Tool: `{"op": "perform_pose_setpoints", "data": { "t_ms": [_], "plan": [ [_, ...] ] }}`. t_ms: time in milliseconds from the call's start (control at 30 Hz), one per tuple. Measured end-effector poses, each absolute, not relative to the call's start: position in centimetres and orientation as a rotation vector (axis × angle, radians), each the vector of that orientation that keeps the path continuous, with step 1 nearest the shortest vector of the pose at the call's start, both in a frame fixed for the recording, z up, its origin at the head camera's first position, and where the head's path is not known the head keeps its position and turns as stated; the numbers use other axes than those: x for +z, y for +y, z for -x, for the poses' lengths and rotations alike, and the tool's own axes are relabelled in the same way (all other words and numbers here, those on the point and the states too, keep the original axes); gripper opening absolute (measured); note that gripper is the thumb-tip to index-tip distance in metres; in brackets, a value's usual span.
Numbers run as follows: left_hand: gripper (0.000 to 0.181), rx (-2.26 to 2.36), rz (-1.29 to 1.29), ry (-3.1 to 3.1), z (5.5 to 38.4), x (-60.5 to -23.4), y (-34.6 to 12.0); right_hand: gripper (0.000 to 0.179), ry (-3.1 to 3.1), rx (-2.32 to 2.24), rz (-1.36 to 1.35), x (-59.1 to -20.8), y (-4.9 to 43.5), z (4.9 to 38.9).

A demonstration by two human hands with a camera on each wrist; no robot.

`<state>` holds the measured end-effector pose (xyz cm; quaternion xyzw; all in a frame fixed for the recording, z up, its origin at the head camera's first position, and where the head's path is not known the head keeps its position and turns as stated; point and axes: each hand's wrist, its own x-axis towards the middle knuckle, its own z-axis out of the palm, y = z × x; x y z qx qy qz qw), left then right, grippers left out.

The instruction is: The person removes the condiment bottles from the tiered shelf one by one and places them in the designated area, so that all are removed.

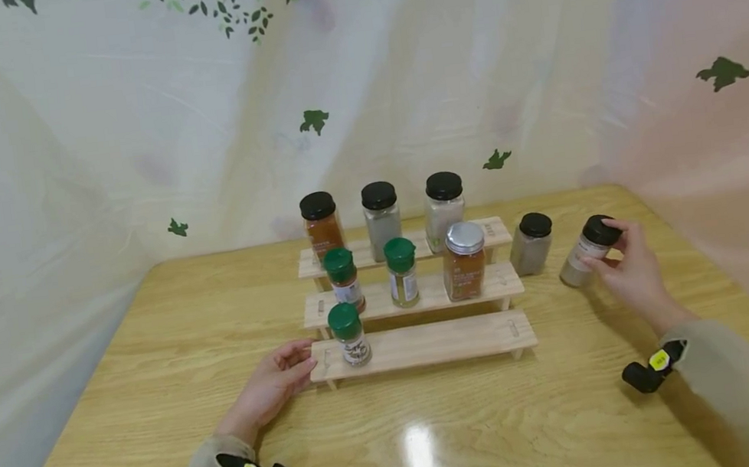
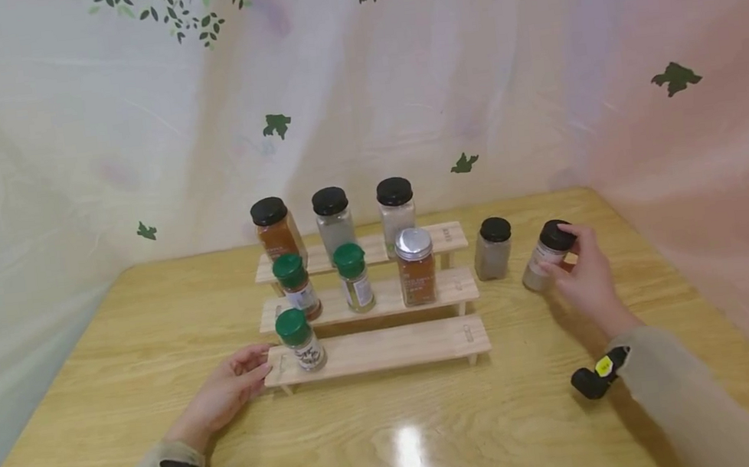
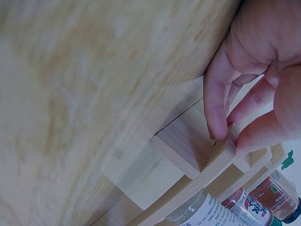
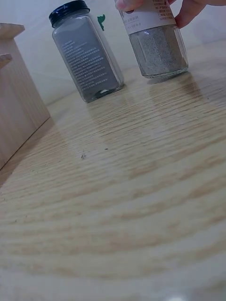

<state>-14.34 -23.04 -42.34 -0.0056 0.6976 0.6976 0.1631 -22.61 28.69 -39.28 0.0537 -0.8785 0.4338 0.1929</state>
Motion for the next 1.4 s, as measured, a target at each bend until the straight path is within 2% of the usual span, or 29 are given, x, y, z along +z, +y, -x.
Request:
{"op": "perform_pose_setpoints", "data": {
  "t_ms": [433, 667, 867, 1400],
  "plan": [
    [0.047, 1.970, 0.023, 2.000, 14.4, -42.3, -23.1, 0.064, -2.513, 1.130, -0.232, -39.3, 28.6, 24.7],
    [0.043, 1.975, 0.038, 2.005, 14.5, -42.3, -23.2, 0.062, -2.532, 1.112, -0.295, -38.8, 28.9, 25.4],
    [0.047, 1.956, 0.017, 2.009, 14.4, -42.2, -23.2, 0.063, -2.559, 1.064, -0.300, -38.8, 29.2, 25.7],
    [0.043, 1.962, 0.044, 2.005, 14.6, -42.5, -23.0, 0.064, -2.573, 0.999, -0.249, -38.9, 29.3, 26.5]
  ]
}}
